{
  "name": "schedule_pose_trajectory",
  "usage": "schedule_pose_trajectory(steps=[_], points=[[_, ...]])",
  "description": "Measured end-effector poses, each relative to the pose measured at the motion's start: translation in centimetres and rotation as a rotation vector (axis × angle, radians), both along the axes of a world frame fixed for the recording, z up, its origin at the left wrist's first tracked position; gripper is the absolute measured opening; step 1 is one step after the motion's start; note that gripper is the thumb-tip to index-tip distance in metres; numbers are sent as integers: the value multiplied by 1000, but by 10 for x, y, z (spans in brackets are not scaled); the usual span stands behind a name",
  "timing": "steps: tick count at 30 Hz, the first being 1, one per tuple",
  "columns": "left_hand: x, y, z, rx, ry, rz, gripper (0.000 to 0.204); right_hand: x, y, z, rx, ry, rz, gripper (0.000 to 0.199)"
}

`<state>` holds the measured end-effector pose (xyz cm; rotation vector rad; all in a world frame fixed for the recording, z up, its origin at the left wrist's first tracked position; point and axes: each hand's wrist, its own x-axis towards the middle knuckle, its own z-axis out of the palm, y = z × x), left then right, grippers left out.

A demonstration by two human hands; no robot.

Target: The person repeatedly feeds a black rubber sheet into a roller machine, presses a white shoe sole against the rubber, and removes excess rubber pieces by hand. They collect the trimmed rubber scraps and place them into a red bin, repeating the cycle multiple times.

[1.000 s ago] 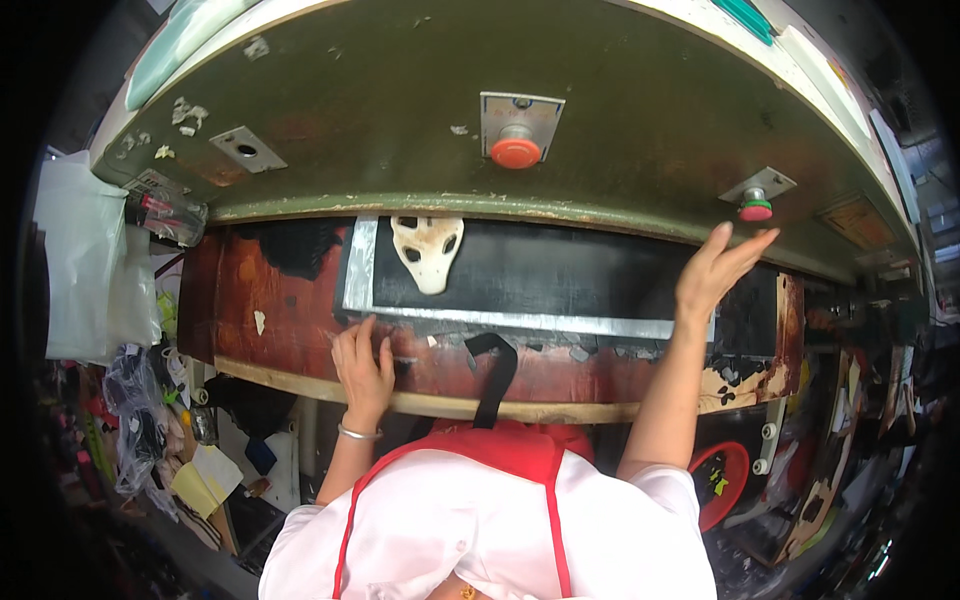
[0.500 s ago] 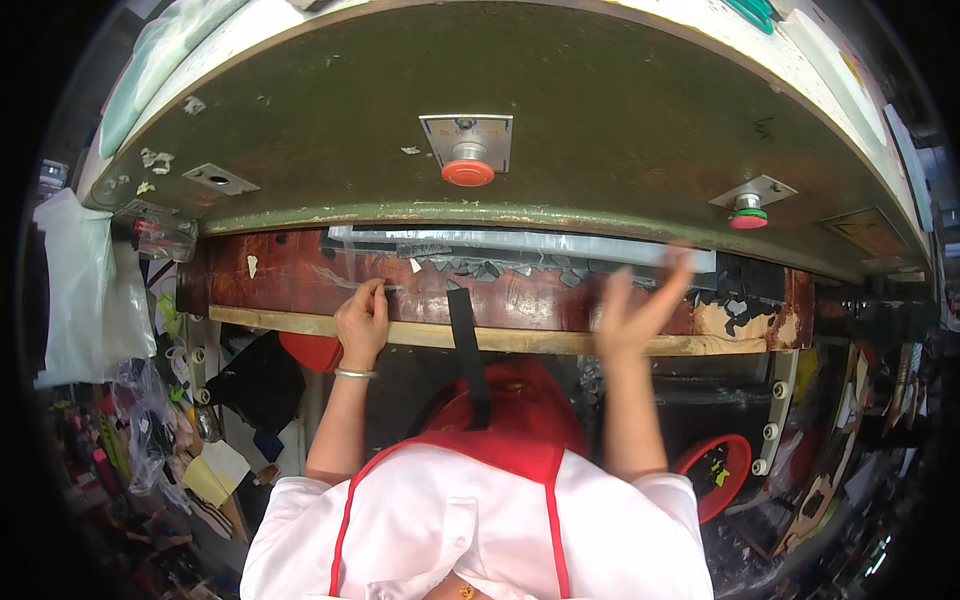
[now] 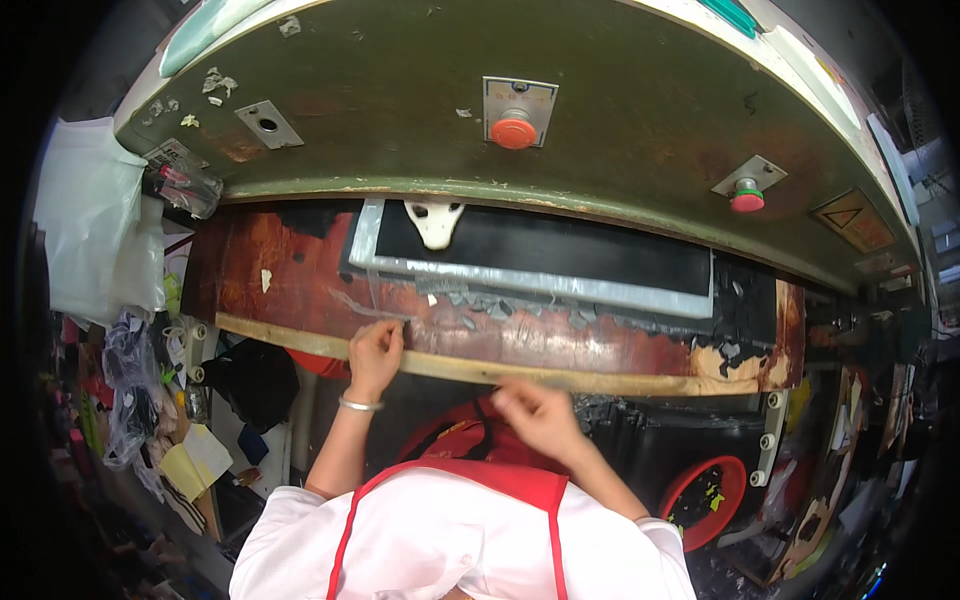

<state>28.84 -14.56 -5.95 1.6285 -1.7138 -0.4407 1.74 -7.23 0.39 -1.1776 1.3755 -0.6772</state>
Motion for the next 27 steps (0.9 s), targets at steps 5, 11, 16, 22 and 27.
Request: schedule_pose_trajectory(steps=[5,11,16,22,27], points=[[11,21,33,159,76,51,7,27,-91,7,-515,32,-405,33],[10,-23,38,-152,-197,37,27,138,-107,-20,-603,606,-26,109],[15,25,24,-93,-391,-20,44,143,-62,-20,-619,460,-156,100],[23,69,26,-107,-409,-77,47,81,-33,14,-143,-695,-322,85],[26,78,25,-115,-440,-69,47,50,1,24,-310,-563,-373,78]])
